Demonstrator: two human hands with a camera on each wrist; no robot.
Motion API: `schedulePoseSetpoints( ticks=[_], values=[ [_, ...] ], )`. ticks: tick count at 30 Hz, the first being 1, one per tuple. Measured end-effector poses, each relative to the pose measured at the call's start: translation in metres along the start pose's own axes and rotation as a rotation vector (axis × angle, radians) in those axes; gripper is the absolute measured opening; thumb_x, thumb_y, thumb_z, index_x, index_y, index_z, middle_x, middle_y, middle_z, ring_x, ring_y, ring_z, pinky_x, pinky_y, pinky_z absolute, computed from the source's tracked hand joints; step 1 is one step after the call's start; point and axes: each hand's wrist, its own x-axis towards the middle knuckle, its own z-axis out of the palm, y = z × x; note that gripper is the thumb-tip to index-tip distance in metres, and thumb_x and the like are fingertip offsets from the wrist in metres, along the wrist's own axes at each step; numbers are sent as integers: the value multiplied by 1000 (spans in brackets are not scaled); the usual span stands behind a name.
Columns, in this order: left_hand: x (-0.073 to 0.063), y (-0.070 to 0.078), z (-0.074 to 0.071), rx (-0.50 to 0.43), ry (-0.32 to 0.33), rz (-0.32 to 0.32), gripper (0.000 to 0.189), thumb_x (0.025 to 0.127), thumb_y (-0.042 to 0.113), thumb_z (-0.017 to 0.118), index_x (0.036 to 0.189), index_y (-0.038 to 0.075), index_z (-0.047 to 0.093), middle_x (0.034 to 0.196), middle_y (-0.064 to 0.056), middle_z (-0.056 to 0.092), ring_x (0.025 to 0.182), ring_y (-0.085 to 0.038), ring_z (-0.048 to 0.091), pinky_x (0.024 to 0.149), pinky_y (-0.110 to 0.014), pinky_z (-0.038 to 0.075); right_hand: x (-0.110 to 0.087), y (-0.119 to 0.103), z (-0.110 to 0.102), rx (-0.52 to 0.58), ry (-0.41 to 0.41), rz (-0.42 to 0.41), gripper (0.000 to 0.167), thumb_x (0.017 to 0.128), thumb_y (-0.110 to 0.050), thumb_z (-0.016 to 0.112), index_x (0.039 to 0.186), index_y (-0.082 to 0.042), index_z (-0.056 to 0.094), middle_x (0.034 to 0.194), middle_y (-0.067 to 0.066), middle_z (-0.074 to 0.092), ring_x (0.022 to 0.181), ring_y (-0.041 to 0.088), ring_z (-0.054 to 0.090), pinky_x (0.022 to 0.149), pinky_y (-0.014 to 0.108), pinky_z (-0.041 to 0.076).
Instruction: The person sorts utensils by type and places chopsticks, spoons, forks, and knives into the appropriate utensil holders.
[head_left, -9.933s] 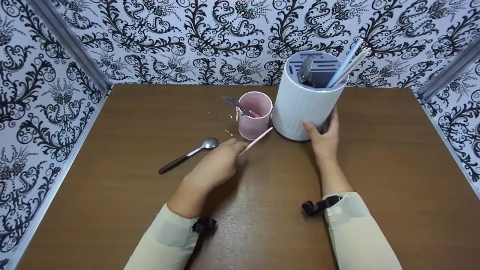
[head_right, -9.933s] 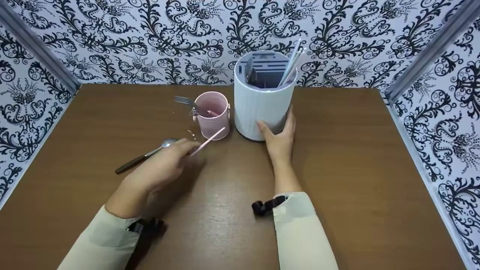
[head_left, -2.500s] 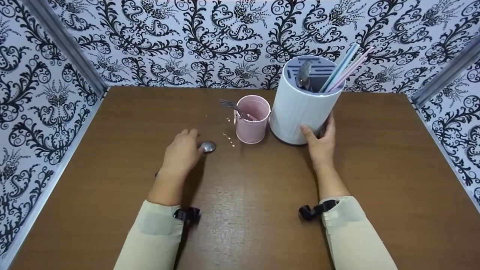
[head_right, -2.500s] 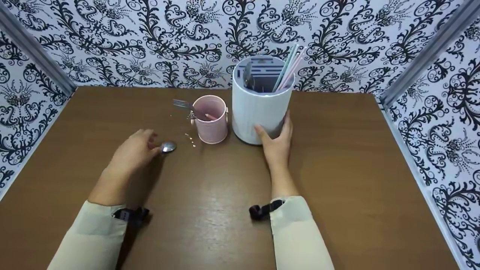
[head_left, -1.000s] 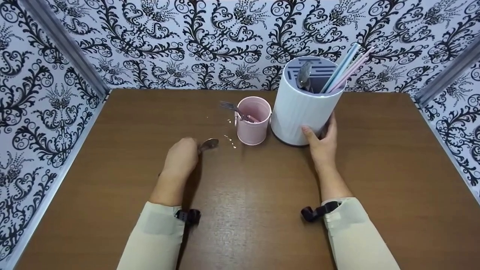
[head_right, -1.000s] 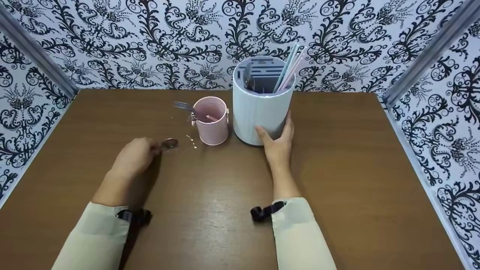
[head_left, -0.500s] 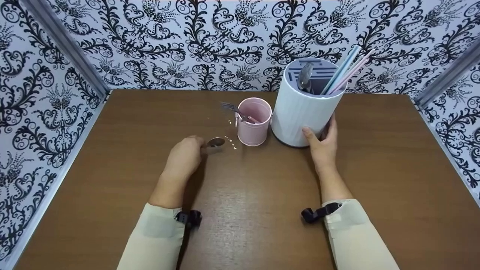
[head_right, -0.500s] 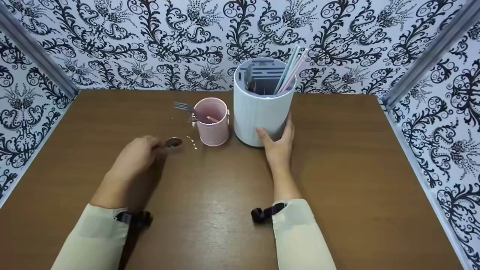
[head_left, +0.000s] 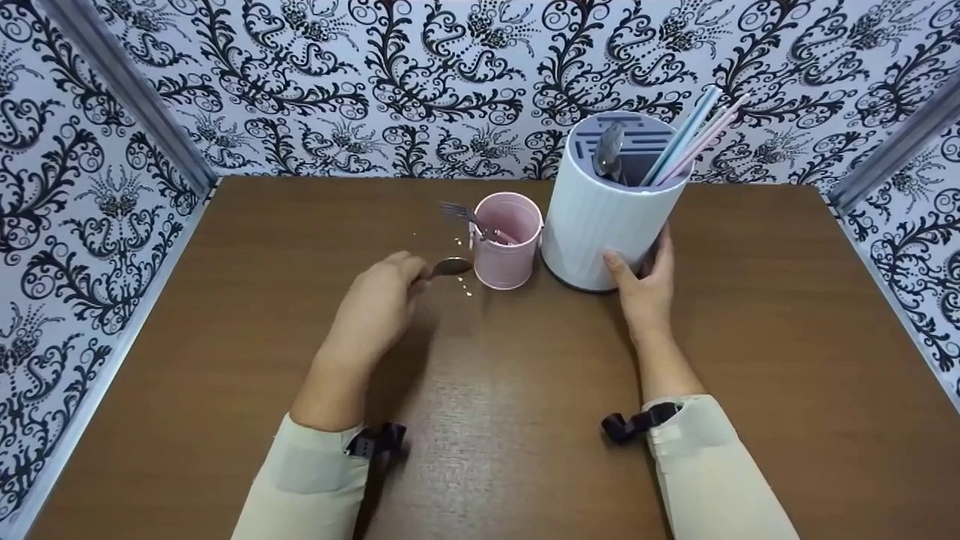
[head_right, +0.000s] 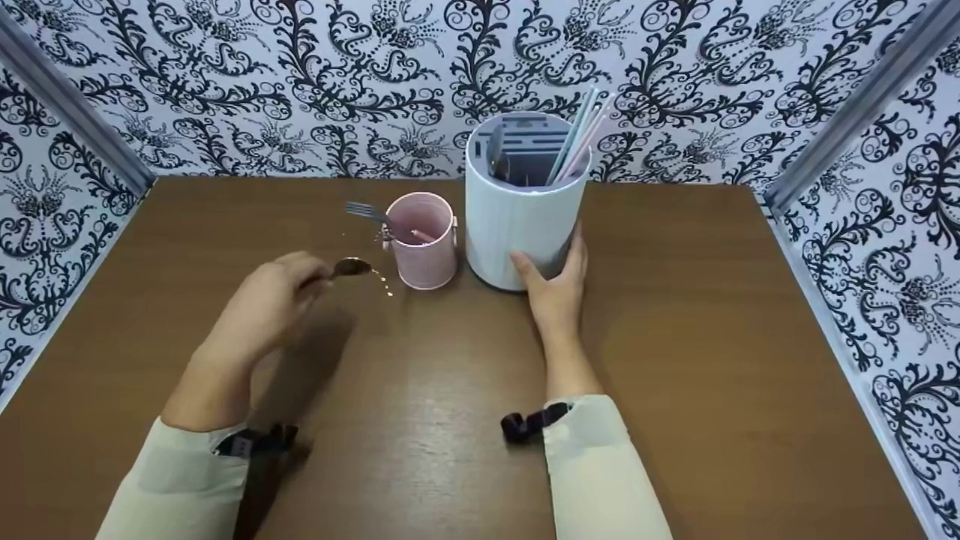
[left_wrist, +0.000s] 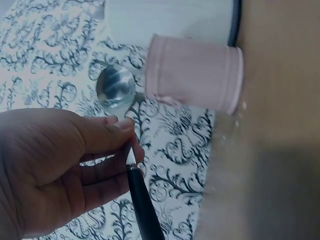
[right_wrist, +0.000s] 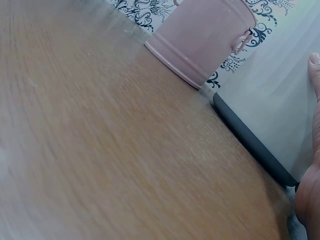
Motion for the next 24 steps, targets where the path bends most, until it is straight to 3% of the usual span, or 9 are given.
schedulePoseSetpoints(
  ticks=[7, 13, 18, 24],
  values=[
    [8, 26, -10, -56, 83, 29, 5, 98, 11, 71, 99, 7, 74, 93, -5, 68, 83, -25, 66, 78, -45, 57, 2, 1, 1, 71, -10, -20, 101, 87, -12, 80, 165, -5, 17, 168, 15, 31, 151, 24, 33, 125, 34, 29],
    [28, 55, -20, -113, 152, 81, 8, 99, 15, 71, 99, 8, 76, 92, -5, 68, 81, -21, 63, 75, -37, 56, 1, -2, 0, 46, 1, -21, 100, 87, -14, 80, 165, -4, 19, 168, 16, 30, 152, 26, 32, 127, 37, 27],
    [47, 79, -22, -259, 249, 112, 7, 98, 10, 70, 98, 7, 76, 91, -5, 68, 82, -17, 62, 73, -26, 54, 2, 3, -2, 54, 2, -10, 100, 86, -14, 80, 165, -5, 19, 169, 13, 30, 152, 24, 32, 128, 37, 27],
    [69, 106, -21, -449, 415, 127, 5, 95, 7, 74, 94, 2, 75, 95, -8, 73, 89, -17, 68, 82, -18, 57, 13, 26, -7, 31, 1, 7, 103, 86, -19, 82, 167, -14, 19, 171, 7, 28, 154, 21, 30, 129, 36, 24]
  ],
)
